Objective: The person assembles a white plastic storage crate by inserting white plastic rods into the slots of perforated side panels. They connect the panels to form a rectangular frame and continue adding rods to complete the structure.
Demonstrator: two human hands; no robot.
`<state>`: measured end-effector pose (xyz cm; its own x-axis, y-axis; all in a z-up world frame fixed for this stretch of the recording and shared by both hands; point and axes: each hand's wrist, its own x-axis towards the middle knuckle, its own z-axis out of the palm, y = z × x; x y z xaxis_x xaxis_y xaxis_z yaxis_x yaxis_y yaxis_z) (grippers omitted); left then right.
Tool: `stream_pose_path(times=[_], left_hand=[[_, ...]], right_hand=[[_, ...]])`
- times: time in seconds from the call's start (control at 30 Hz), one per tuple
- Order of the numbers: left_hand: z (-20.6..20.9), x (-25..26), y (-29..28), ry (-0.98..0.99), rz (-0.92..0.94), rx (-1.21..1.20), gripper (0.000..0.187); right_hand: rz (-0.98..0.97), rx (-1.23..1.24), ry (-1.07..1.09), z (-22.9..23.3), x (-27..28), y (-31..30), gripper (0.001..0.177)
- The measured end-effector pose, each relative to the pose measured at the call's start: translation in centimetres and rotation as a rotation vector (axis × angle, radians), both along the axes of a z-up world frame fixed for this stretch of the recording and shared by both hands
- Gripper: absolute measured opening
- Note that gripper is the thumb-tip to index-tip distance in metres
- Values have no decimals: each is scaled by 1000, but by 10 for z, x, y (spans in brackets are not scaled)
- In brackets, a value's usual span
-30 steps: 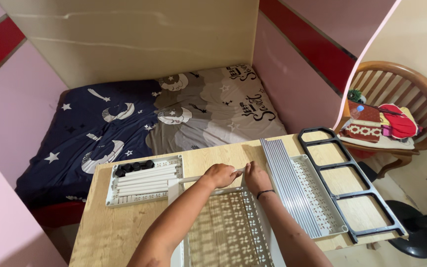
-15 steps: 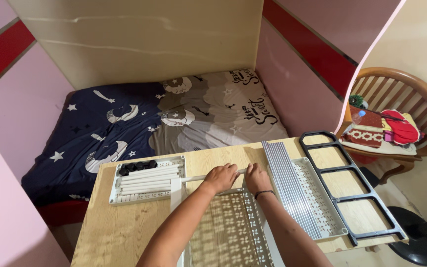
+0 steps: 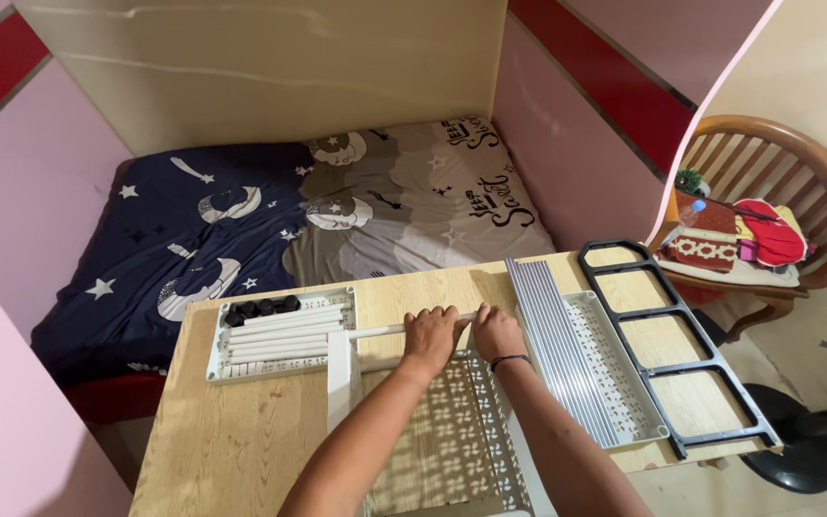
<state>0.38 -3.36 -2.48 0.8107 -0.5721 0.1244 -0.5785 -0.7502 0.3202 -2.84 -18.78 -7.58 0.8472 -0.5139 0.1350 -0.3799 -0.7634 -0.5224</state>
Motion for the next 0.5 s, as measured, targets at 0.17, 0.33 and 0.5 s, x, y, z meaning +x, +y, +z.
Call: stream_pose_path(times=[0.17,0.33,0.5], left_hand=[[4,9,5,-57,-101,-5,42],[6,18,9,-18,-189,15,46],[2,30,6,40,-238,2,45]], right_hand=[[64,-122,13,-5,-2,-2,35],[122,-184,-13,-10,-1,-6,27],[232,-455,36,-16,-3,-10,20]])
